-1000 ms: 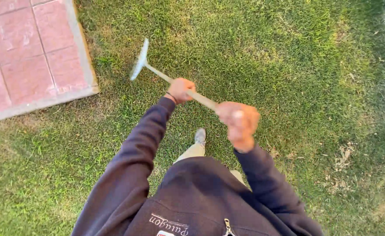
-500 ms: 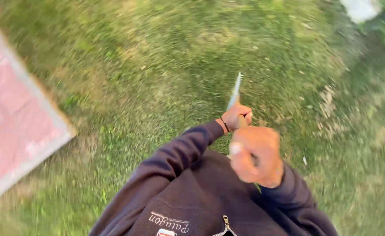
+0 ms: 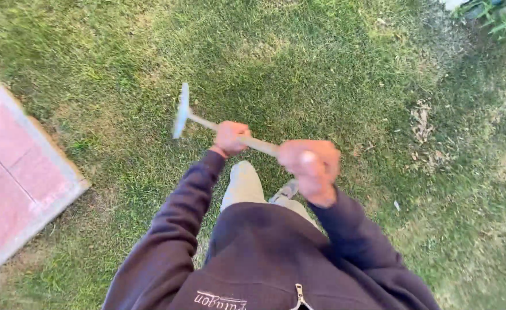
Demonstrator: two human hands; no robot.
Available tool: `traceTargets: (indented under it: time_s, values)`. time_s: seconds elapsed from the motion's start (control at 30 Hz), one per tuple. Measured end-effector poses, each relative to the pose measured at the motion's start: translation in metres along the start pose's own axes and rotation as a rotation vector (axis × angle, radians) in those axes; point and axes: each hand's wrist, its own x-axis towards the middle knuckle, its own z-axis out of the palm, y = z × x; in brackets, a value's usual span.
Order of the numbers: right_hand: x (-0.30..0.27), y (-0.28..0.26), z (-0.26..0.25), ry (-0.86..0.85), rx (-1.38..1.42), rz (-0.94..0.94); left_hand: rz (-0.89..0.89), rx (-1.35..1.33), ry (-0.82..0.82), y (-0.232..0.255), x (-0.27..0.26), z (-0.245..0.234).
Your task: The person uses a rake to gather dry leaves and grass clippings on a lawn into small piles. The person moves along the edge of a tiled walkway and a raised planter, repeatedly raking debris toward the center of the grass area.
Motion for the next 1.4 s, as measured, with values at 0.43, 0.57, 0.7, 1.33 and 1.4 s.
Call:
traceTargets:
  time_s: [0.43,0.57,0.7,1.33,1.4]
  values:
    - [0.051,0.128,0.058,-0.114,0.020,0.181,0.364,0.466,0.159,-0.147,0.065,-0.079]
    - [0.124,0.026,0.045,-0.159,-0.148,0.197,0.368,-0.078,0.085,-0.029,0.099,0.006]
    - [0.151,-0.026,0.055,-0.243,-0.540,0.207,0.439,-0.410,-0.068,0.087,0.112,0.045]
    - [0.070,0.081,0.009,0.126,-0.215,0.176,0.372,0.298,-0.113,-0.107,0.132,-0.018]
    - [0.068,0.049,-0.024,0.168,-0.321,0.209,0.207,-0.174,-0.295,-0.074,0.137,0.030]
